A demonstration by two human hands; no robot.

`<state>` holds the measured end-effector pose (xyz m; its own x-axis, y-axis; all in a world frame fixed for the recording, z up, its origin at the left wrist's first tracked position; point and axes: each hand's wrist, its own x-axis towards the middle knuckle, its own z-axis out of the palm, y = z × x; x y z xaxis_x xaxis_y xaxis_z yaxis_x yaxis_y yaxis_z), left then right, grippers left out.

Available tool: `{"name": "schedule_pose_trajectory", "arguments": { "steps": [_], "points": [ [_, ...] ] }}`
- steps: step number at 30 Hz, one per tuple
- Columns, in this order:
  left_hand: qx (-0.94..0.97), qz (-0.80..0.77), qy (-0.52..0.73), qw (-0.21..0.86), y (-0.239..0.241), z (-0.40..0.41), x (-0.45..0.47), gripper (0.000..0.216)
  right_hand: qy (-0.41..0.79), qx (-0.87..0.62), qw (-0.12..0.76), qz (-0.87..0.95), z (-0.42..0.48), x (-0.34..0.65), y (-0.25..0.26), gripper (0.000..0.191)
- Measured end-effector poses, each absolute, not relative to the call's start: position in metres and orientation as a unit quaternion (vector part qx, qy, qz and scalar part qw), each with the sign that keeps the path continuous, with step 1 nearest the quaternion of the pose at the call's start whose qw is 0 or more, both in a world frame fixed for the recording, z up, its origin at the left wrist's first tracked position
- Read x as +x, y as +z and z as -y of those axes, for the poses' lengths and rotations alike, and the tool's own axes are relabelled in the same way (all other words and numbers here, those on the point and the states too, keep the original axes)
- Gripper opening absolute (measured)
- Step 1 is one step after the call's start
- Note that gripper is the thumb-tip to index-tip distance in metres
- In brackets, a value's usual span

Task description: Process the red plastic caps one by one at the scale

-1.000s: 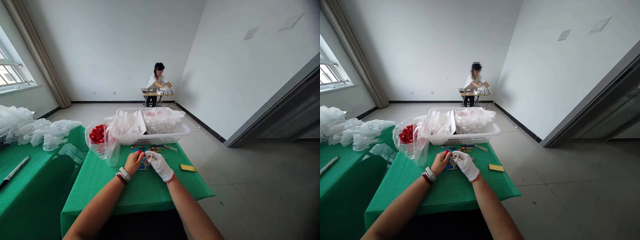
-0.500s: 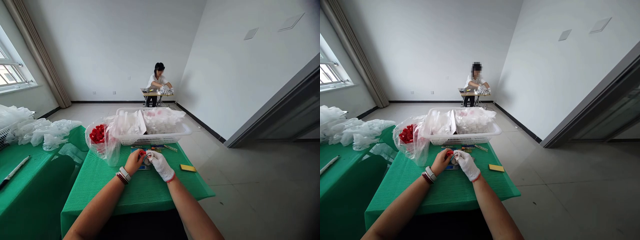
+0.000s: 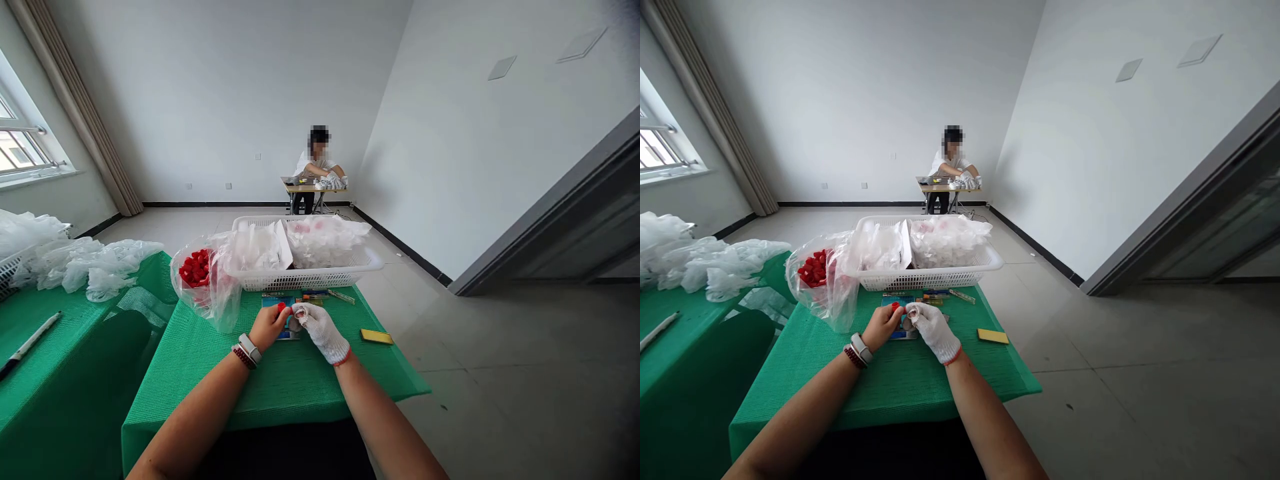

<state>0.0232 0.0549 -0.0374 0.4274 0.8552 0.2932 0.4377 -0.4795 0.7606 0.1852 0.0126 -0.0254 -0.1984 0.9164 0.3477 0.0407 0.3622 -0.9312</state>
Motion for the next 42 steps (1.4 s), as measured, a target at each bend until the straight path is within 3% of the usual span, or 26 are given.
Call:
{"name": "schedule_pose_trajectory", "arguments": {
  "steps": [25,36,42],
  "points": [
    [0.794,-0.426,0.347,0.260,-0.0374,-0.0564,0.0229,0.052,0.421,-0.400,0.499,0.643,-0.0136,0.1846,-0.0277,0.030],
    [0.766,-0.417,0.352,0.340,-0.0405,-0.0583,0.0230,0.056,0.425,-0.402,0.501,0.638,-0.0147,0.1860,-0.0306,0.026],
    [0.795,-0.398,0.361,0.281,-0.0390,-0.0590,0.0239,0.036,0.414,-0.410,0.507,0.636,-0.0161,0.1864,-0.0316,0.024]
  ]
}}
